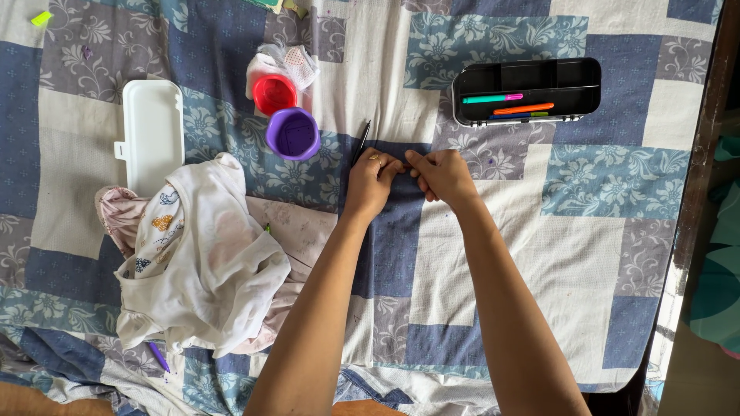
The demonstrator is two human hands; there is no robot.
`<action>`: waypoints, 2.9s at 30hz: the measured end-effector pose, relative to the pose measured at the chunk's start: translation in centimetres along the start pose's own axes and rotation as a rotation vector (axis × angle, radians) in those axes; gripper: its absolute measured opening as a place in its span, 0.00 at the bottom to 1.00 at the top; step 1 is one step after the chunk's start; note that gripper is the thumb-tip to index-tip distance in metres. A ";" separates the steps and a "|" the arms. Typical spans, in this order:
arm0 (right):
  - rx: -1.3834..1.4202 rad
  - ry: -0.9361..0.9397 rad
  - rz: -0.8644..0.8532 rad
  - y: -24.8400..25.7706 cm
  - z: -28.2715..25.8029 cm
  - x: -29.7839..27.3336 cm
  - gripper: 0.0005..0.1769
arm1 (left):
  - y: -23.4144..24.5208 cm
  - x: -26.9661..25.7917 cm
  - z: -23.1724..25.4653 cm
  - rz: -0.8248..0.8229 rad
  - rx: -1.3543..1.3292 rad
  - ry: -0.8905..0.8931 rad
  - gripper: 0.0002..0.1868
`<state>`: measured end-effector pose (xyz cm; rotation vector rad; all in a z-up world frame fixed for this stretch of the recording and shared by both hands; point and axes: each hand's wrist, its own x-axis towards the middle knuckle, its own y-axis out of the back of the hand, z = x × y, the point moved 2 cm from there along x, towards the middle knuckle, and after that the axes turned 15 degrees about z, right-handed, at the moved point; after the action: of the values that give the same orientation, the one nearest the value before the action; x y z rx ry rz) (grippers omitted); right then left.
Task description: The person organizes a collection of pens and markers on a bed. They pick up the writing instruments from the bedspread and place them into a black pencil case, then close the case.
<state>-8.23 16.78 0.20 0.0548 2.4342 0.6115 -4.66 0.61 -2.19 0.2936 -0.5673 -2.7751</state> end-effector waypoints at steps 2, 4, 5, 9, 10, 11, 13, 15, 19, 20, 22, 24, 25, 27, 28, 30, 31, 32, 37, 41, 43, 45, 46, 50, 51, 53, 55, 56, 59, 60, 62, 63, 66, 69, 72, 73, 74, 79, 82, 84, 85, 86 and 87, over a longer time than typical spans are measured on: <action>0.053 -0.002 -0.024 0.1 0.3 0.1 0.27 | 0.0 -0.1 0.2 0.019 0.031 -0.047 0.06; 0.078 0.015 0.032 -0.2 0.6 -0.3 0.27 | -0.1 -0.4 0.5 0.057 0.067 -0.109 0.06; 0.090 0.024 0.060 -0.5 0.8 -0.7 0.27 | -0.1 -0.7 0.8 0.107 0.057 -0.173 0.06; 0.308 0.153 0.178 -1.1 2.2 -2.1 0.21 | 0.1 -2.2 1.8 0.268 -0.083 -0.248 0.18; 0.438 0.147 0.186 -1.2 2.6 -2.1 0.19 | 0.1 -2.4 2.1 0.294 -0.146 -0.226 0.23; 0.569 0.141 0.194 -1.1 2.9 -2.0 0.17 | 0.1 -2.4 2.2 0.319 -0.159 -0.183 0.25; 0.685 0.233 0.277 0.1 3.4 -1.6 0.12 | 0.2 -2.3 2.1 0.373 -0.184 -0.096 0.30; 0.737 0.331 0.409 2.0 3.4 -1.2 0.09 | -0.2 -2.0 1.8 0.396 -0.065 -0.077 0.26; 0.703 0.420 0.600 6.3 1.8 0.7 0.09 | -0.6 -1.5 1.2 0.445 0.043 -0.045 0.23; 0.691 0.403 0.609 7.2 1.2 1.2 0.09 | -0.5 -1.5 1.1 0.466 0.038 -0.038 0.22; 0.637 0.400 0.630 8.1 0.4 2.1 0.11 | -0.4 -1.3 1.1 0.505 0.028 -0.024 0.22; 0.550 0.423 0.649 8.6 0.3 2.7 0.20 | -0.4 -1.1 1.0 0.524 0.062 0.030 0.19; 0.513 0.470 0.688 8.6 0.9 2.6 0.25 | -0.4 -1.2 0.9 0.531 0.080 0.059 0.18; 0.440 0.572 0.764 8.5 2.3 2.4 0.36 | -0.6 -1.2 0.7 0.539 0.074 0.085 0.12; 0.374 0.499 0.774 8.3 3.5 2.3 0.35 | -0.6 -1.3 0.5 0.543 0.075 0.097 0.10; 0.244 0.352 0.790 7.8 5.9 1.6 0.32 | -0.7 -1.4 0.3 0.550 0.063 0.073 0.09; 0.184 0.376 0.791 7.3 6.7 0.9 0.31 | -0.7 -1.4 0.3 0.553 0.057 0.059 0.09; 0.127 0.406 0.792 6.9 7.2 0.4 0.29 | -0.7 -1.4 0.6 0.554 0.046 0.036 0.09; 0.066 0.512 0.820 6.3 6.4 -0.1 0.26 | -0.9 -2.1 3.5 0.633 0.173 -0.226 0.09; 0.035 0.476 0.810 6.4 5.7 -0.7 0.24 | -3.4 -1.8 8.0 0.503 0.181 -0.406 0.08; 0.013 0.455 0.820 6.3 5.7 -0.7 0.24 | -6.0 -0.9 10.3 0.394 0.109 -0.410 0.07; -0.012 0.463 0.836 6.2 6.0 -0.5 0.23 | -8.8 -0.1 12.2 0.289 0.087 -0.502 0.09; -0.020 0.462 0.819 6.2 6.3 -0.3 0.26 | -10.2 0.5 12.9 0.244 0.088 -0.533 0.09; -0.071 0.558 0.841 6.0 7.5 0.4 0.37 | -15.2 2.0 14.4 0.088 0.165 -0.553 0.11; -0.090 0.610 0.865 5.9 7.7 0.5 0.40 | -16.0 2.2 14.7 0.057 0.203 -0.530 0.12; -0.134 0.505 0.827 5.8 8.4 1.4 0.41 | -17.0 2.6 15.2 0.053 0.218 -0.542 0.17; -0.162 0.442 0.801 5.6 9.3 1.6 0.42 | -16.9 2.3 15.5 0.052 0.208 -0.542 0.22; -0.164 0.439 0.798 5.5 9.4 1.8 0.41 | -16.5 2.2 15.7 0.059 0.190 -0.543 0.26; -0.154 0.534 0.816 5.6 8.9 1.3 0.36 | -14.3 1.4 15.7 0.109 0.121 -0.534 0.27; -0.147 0.585 0.828 5.7 8.4 1.0 0.34 | -13.3 1.1 15.5 0.132 0.094 -0.530 0.27; -0.102 0.468 0.807 5.7 7.7 0.6 0.26 | -10.5 0.7 14.5 0.228 0.083 -0.525 0.24; -0.080 0.411 0.796 5.8 7.4 0.4 0.22 | -8.9 0.6 13.8 0.277 0.077 -0.523 0.23; -0.118 0.497 0.816 6.1 6.4 0.0 0.20 | -2.6 0.9 11.1 0.413 0.247 -0.551 0.25; -0.141 0.460 0.797 6.0 6.0 -0.1 0.21 | 3.5 1.5 8.8 0.624 0.564 -0.567 0.35; -0.251 0.589 0.848 5.8 5.5 -0.5 0.20 | 7.5 3.0 6.4 0.640 0.887 -0.410 0.45; -0.293 0.621 0.839 5.5 5.3 -0.6 0.17 | 8.4 3.5 5.6 0.579 0.874 -0.391 0.45; -0.334 0.654 0.831 5.2 5.2 -0.7 0.14 | 9.1 4.2 4.8 0.519 0.860 -0.373 0.45; -0.501 0.921 0.768 4.1 5.1 -0.2 0.06 | 11.4 5.3 3.0 0.301 0.814 -0.387 0.36; -0.744 0.908 0.699 3.0 5.8 0.9 0.11 | 10.9 4.9 4.1 0.200 0.789 -0.417 0.33; -0.962 0.792 0.643 2.1 6.3 2.2 0.10 | 9.7 3.8 5.0 0.073 0.780 -0.306 0.33; -1.022 0.769 0.644 1.7 6.5 2.6 0.13 | 9.2 3.2 5.8 0.131 0.818 -0.327 0.37; -1.082 0.741 0.647 1.2 6.6 2.9 0.16 | 8.7 2.5 6.6 0.187 0.855 -0.350 0.41; -1.142 0.712 0.649 0.9 6.7 3.1 0.19 | 8.1 1.9 7.4 0.245 0.891 -0.373 0.45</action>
<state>-6.97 20.96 -5.85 0.1758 2.2296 2.5601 -6.39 -4.54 7.53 -0.1240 -1.7778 -2.1781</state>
